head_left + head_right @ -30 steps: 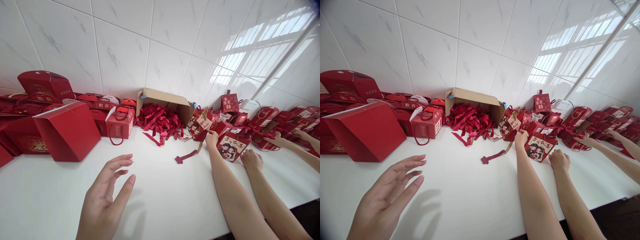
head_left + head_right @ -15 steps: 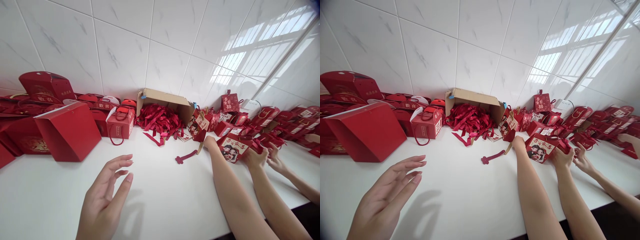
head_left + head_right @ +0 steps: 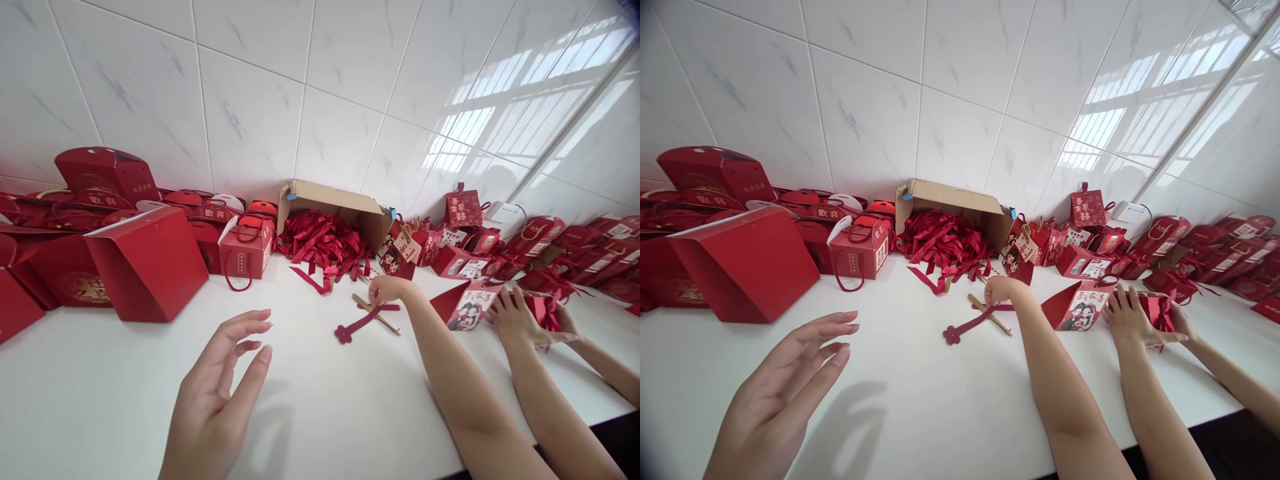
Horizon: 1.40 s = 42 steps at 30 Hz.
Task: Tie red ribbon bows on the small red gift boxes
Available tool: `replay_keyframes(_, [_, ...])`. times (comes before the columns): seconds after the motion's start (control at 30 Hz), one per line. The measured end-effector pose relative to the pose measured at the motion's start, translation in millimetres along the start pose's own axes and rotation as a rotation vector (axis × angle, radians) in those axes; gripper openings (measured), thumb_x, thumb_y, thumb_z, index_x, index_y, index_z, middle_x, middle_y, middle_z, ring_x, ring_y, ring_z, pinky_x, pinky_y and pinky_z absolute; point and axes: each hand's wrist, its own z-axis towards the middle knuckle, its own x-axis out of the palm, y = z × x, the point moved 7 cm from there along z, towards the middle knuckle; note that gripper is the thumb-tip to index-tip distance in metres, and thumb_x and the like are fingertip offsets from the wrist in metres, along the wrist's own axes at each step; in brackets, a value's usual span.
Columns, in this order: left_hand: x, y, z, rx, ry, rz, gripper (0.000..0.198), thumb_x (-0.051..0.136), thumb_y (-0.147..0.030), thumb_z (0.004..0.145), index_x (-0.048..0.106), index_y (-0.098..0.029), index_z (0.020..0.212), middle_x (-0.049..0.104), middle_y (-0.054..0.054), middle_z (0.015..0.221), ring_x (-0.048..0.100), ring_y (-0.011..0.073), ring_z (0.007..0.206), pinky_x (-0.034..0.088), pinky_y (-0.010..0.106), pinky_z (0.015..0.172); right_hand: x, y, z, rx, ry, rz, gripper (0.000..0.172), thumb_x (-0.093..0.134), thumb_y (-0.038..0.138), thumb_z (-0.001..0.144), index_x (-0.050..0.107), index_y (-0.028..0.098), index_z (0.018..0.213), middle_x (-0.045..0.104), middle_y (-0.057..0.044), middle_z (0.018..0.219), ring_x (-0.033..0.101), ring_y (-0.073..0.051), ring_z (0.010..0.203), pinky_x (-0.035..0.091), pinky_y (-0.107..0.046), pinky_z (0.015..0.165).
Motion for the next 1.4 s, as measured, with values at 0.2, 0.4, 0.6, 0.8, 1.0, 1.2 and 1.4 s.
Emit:
replay_keyframes(0.2, [-3.1,14.6,4.0,-0.153,0.005,0.047,0.025,0.06,-0.045,0.079,0.06,-0.027,0.097,0.059,0.002,0.124,0.051,0.0268,0.117,0.04,0.039,0.095,40.2,81.6,21.4,-0.193,0.296,0.028,0.005,0.06,0.018,0.086,0.061,0.018,0.081,0.067,-0.002,0.082,0.062,-0.014,0.072,0.051,-0.027,0.065])
replay_keyframes(0.4, [-7.4,32.1,10.0,-0.294,0.027,-0.028,0.039,0.052,-0.056,0.085,0.06,-0.026,0.108,0.059,0.005,0.122,0.053,0.025,0.114,0.042,0.037,0.093,21.5,188.6,-29.7,-0.701,0.16,0.234,0.009,0.058,0.022,0.087,0.058,0.018,0.095,0.067,-0.009,0.098,0.063,-0.017,0.088,0.053,-0.029,0.076])
replay_keyframes(0.6, [-6.0,23.5,10.0,-0.152,0.105,-0.218,0.026,0.059,-0.045,0.087,0.062,-0.02,0.082,0.064,-0.001,0.08,0.06,0.013,0.079,0.048,0.023,0.075,36.3,229.6,-60.4,-0.926,0.118,0.262,0.008,0.055,0.021,0.09,0.057,0.016,0.095,0.068,-0.012,0.094,0.063,-0.017,0.079,0.054,-0.03,0.073])
replay_keyframes(0.8, [-22.2,-4.7,4.0,0.279,-0.037,-0.002,0.008,0.06,-0.02,0.089,0.065,-0.022,0.082,0.065,-0.003,0.079,0.062,0.009,0.076,0.049,0.018,0.07,22.3,217.1,-54.0,-0.732,-0.288,0.351,0.022,0.058,0.01,0.086,0.056,0.018,0.107,0.062,-0.008,0.09,0.059,-0.016,0.079,0.053,-0.028,0.063])
replay_keyframes(1.0, [-17.2,-32.1,-15.6,0.8,-0.03,0.226,0.03,0.064,0.004,0.078,0.067,-0.021,0.095,0.062,0.001,0.084,0.058,0.013,0.083,0.05,0.025,0.071,17.0,218.5,-55.3,-0.715,-0.3,0.487,0.024,0.067,0.008,0.082,0.058,0.018,0.103,0.063,-0.006,0.089,0.061,-0.016,0.083,0.054,-0.028,0.069])
replay_keyframes(1.2, [-12.0,-35.5,-17.7,0.841,0.029,0.336,0.037,0.061,0.005,0.079,0.065,-0.02,0.106,0.064,0.002,0.085,0.056,0.015,0.084,0.048,0.031,0.075,17.1,214.7,-53.0,-0.621,-0.246,0.57,0.017,0.064,0.006,0.083,0.06,0.018,0.095,0.062,-0.005,0.087,0.06,-0.015,0.081,0.052,-0.029,0.069])
replay_keyframes(1.4, [-5.5,-30.9,-14.3,0.671,0.168,0.289,0.038,0.051,0.0,0.085,0.061,-0.024,0.112,0.064,0.002,0.095,0.058,0.0154,0.09,0.046,0.031,0.08,17.2,211.9,-52.9,-0.61,-0.292,0.51,0.019,0.057,0.002,0.084,0.057,0.018,0.094,0.059,-0.006,0.089,0.057,-0.016,0.083,0.051,-0.03,0.068])
